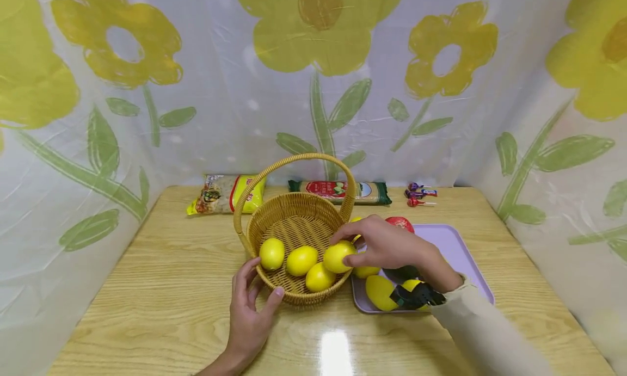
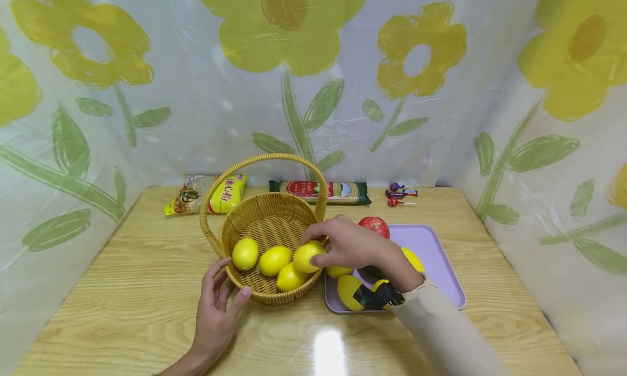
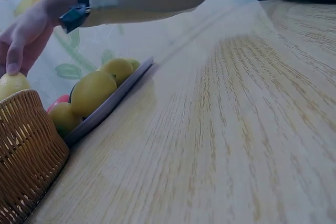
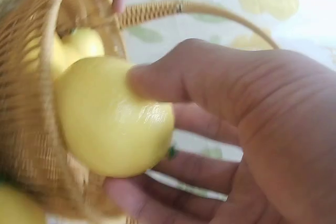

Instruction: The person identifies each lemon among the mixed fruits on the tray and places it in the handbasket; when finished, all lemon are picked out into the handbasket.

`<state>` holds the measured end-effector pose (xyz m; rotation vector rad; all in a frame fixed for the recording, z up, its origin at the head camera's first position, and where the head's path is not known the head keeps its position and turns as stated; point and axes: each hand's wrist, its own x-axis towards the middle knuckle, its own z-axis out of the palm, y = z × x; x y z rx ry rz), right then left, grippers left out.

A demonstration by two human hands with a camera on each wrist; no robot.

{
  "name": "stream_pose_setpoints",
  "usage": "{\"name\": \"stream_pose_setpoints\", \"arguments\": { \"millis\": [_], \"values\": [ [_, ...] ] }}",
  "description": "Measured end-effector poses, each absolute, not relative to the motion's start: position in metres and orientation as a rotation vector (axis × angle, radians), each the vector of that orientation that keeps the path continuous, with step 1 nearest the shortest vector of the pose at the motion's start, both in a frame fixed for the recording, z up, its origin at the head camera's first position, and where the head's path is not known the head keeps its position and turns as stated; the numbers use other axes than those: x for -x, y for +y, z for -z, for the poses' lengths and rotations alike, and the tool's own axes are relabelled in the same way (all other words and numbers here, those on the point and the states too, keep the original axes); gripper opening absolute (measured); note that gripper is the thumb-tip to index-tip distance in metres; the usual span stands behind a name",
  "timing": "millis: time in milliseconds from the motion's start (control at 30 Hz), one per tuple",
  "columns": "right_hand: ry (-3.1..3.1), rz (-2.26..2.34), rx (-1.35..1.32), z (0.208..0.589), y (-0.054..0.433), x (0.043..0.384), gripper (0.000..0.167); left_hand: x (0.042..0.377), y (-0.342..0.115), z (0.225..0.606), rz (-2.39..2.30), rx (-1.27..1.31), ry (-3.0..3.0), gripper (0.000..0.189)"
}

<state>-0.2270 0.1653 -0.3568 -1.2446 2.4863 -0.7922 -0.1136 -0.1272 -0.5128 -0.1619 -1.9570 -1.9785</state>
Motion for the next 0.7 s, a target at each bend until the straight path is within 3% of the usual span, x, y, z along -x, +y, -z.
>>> {"name": "stream_pose_setpoints", "arguments": {
  "millis": [433,700],
  "values": [
    [2.45,0.702,1.233,0.348,0.138,0.226,0.031,0.114,-0.125,0.511,1.974,0.167,-1.956,0.075],
    [2.354,0.745,1.217,0.369,0.125,0.227,0.031,0.113,-0.126,0.511,1.95,0.159,-1.967,0.074]
  ]
}}
